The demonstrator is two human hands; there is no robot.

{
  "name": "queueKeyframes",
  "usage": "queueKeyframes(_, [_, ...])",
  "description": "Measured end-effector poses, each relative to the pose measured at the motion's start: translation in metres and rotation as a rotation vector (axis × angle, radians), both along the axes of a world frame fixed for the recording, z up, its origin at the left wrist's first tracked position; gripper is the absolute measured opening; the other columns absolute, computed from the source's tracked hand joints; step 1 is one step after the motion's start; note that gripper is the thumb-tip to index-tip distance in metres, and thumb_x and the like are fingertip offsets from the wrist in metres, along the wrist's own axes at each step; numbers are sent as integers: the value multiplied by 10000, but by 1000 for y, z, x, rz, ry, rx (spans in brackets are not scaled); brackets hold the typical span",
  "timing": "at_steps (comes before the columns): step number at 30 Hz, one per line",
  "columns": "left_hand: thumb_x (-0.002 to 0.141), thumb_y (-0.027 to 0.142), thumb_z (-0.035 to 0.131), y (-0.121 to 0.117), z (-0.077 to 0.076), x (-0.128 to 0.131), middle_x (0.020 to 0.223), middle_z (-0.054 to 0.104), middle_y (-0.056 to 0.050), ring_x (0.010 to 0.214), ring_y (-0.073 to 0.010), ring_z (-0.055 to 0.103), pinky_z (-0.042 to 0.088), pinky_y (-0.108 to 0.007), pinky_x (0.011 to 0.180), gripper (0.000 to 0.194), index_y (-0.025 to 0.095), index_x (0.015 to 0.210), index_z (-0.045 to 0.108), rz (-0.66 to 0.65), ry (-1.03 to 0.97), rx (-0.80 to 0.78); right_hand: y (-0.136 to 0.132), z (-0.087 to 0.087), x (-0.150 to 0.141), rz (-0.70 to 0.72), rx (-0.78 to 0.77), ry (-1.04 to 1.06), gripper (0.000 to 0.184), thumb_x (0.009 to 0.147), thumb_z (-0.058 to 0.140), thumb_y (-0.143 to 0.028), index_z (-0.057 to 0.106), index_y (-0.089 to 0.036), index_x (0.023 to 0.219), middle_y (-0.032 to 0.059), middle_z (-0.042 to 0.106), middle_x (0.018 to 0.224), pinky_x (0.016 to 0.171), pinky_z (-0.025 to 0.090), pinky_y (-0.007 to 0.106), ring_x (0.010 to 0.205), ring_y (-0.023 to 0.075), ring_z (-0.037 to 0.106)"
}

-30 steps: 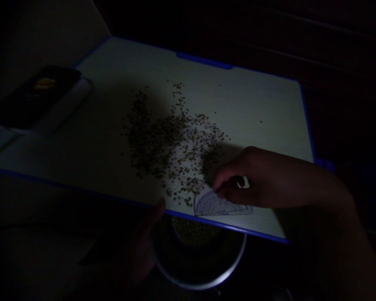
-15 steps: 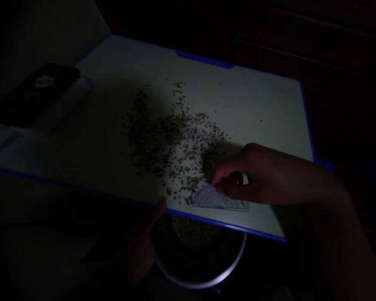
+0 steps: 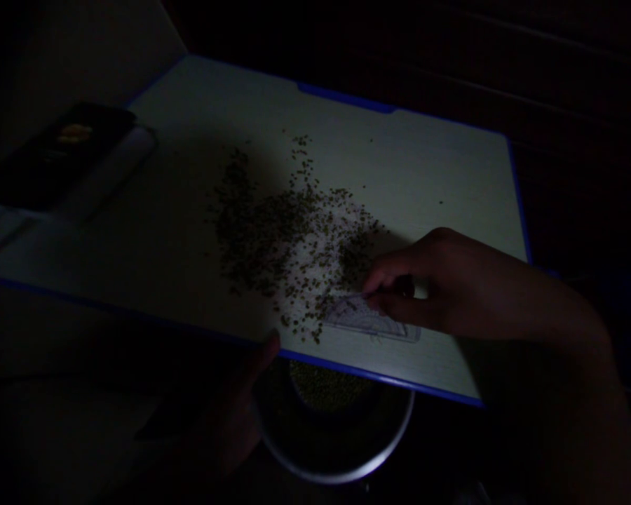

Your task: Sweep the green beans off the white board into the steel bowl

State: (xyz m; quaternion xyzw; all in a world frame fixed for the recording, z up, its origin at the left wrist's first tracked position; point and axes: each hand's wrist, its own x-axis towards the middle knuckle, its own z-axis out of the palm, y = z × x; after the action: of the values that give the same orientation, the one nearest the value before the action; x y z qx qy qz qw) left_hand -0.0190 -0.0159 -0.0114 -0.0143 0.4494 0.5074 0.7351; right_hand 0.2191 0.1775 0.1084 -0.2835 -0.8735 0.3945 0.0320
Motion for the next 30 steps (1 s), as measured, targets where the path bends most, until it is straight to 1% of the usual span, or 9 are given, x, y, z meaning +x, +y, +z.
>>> queueKeyframes(2, [973,530,932,0,-1,0,1649,775,-61,1799,-350,359,171,-499,1509,608,265,1507,815,12,5,7,-3,0,-4,17,-14,24,169,1059,759,-378,914,-309,1070,-31,918,900,669,589,271,742,170,862])
queueKeyframes(4, [958,523,952,-1,-2,1,1667,761,-68,1792,-352,377,208,-491,1503,611,243,1485,823,21,6,-8,-4,-1,-6,30,-13,34,175,1060,745,-352,911,-300,1074,-28,921,914,681,589,268,753,167,865])
queueKeyframes(10, [880,525,1019,0,0,1,1683,748,-87,1795,-390,358,219,-527,1499,704,241,1492,821,30,-29,5,-2,-6,-3,18,23,40,225,1092,730,-452,901,-306,1109,-28,915,902,667,573,284,725,171,850])
queueKeyframes(15, [895,546,1009,-1,-1,-4,1673,760,-35,1803,-344,352,189,-475,1503,639,292,1458,846,0,7,5,0,-6,-3,36,8,31,240,1091,727,-465,898,-296,1092,-23,912,894,667,562,275,725,168,851])
queueKeyframes(18, [864,545,1031,-2,-4,-3,1637,786,-58,1783,-380,397,217,-520,1497,623,287,1408,873,2,21,-9,-1,-5,-5,51,-6,21,212,1083,724,-416,899,-296,1094,-27,915,904,673,564,264,730,161,855])
queueKeyframes(21, [891,508,1007,-1,-7,0,1632,788,-87,1781,-408,394,226,-572,1489,633,286,1461,846,23,4,0,-1,-3,-5,62,-19,16,225,1083,723,-420,904,-287,1086,-20,917,905,673,570,260,739,162,861])
queueKeyframes(25, [871,514,1014,2,-3,3,1646,777,-109,1791,-437,360,196,-612,1490,672,280,1474,832,44,3,26,0,-3,-3,14,26,22,213,1082,745,-425,912,-293,1102,-14,918,903,652,553,256,719,156,846])
queueKeyframes(28, [857,549,1021,4,2,2,1632,786,-114,1786,-447,368,187,-614,1492,659,274,1431,849,7,-9,21,1,-6,-2,15,40,25,213,1085,740,-422,912,-300,1116,-17,919,910,666,557,250,720,151,845])
queueKeyframes(30, [859,573,1016,4,3,1,1638,783,-102,1787,-430,374,201,-591,1492,686,278,1453,837,-12,-2,9,1,-6,-2,27,36,25,212,1085,736,-415,911,-301,1114,-17,920,917,677,564,249,736,156,853])
